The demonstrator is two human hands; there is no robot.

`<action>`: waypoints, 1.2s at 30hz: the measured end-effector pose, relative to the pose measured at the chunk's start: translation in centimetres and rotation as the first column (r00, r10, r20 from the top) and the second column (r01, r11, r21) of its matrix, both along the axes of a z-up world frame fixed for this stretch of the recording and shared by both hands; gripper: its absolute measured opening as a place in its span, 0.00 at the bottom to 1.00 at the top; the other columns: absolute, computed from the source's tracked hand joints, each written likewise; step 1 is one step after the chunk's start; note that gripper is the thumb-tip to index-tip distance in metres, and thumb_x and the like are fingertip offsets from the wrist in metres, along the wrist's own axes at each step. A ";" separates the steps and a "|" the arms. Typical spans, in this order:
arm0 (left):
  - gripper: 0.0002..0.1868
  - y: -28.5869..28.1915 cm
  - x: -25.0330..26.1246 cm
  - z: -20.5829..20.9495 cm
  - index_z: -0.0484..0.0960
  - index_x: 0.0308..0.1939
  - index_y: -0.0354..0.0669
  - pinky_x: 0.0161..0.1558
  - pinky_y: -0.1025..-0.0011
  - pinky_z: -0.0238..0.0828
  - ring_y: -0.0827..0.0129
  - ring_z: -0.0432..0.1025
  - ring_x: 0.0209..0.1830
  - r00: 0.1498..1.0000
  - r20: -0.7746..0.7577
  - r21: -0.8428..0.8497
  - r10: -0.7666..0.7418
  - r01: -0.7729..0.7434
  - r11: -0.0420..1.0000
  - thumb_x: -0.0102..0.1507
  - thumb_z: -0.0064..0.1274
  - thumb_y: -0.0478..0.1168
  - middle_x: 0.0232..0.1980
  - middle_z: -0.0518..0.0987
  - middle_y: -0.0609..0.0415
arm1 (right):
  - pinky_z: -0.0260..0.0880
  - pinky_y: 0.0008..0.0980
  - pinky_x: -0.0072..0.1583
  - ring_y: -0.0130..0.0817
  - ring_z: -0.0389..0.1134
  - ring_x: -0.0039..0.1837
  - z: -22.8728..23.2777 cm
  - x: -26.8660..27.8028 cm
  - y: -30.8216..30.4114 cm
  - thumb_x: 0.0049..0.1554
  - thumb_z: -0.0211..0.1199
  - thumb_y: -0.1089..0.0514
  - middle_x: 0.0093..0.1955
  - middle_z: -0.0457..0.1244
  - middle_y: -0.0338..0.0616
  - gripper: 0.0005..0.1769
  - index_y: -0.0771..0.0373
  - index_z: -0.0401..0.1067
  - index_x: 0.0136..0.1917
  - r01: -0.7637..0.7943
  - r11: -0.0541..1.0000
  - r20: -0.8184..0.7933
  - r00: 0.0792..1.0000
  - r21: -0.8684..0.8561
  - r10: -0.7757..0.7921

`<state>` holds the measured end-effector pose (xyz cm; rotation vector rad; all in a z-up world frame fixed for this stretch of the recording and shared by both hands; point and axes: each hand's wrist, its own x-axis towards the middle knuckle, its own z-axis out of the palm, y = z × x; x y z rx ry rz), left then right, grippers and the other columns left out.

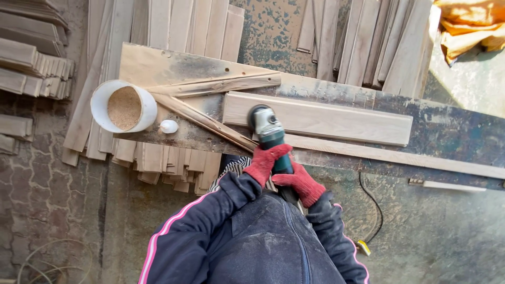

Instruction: The recorder is sanding wooden planks using an electric angle grinder and manual sandpaper on a workbench.

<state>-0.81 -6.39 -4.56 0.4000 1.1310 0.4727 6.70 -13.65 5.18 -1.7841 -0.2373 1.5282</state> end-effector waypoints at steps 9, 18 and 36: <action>0.35 -2.1 5.6 1.7 0.84 0.50 0.38 0.42 0.62 0.81 0.68 0.78 0.35 0.991 -0.014 0.043 -0.131 0.131 0.990 0.40 0.81 0.37 0.37 0.84 0.49 | 0.71 0.36 0.39 0.40 0.70 0.37 -3.7 3.6 -5.0 0.35 0.82 0.60 0.34 0.65 0.48 0.25 0.63 0.77 0.47 0.215 0.976 -0.016 0.976 0.013 -0.215; 0.33 -9.0 17.3 -2.8 0.77 0.48 0.40 0.20 0.50 0.79 0.41 0.77 0.23 0.904 0.195 -0.110 -0.380 0.406 0.907 0.43 0.77 0.34 0.32 0.79 0.42 | 0.74 0.35 0.37 0.36 0.72 0.33 0.8 7.6 -10.5 0.44 0.74 0.56 0.32 0.67 0.44 0.14 0.58 0.75 0.44 0.578 0.815 -0.004 0.816 0.043 -0.578; 0.35 -0.2 2.1 2.4 0.81 0.51 0.39 0.39 0.64 0.82 0.68 0.78 0.32 0.993 -0.072 -0.028 -0.093 0.091 0.995 0.42 0.80 0.38 0.35 0.81 0.50 | 0.69 0.34 0.38 0.38 0.69 0.37 0.7 0.6 -0.8 0.33 0.82 0.60 0.33 0.65 0.47 0.24 0.63 0.78 0.45 0.121 0.993 -0.034 0.992 0.003 -0.121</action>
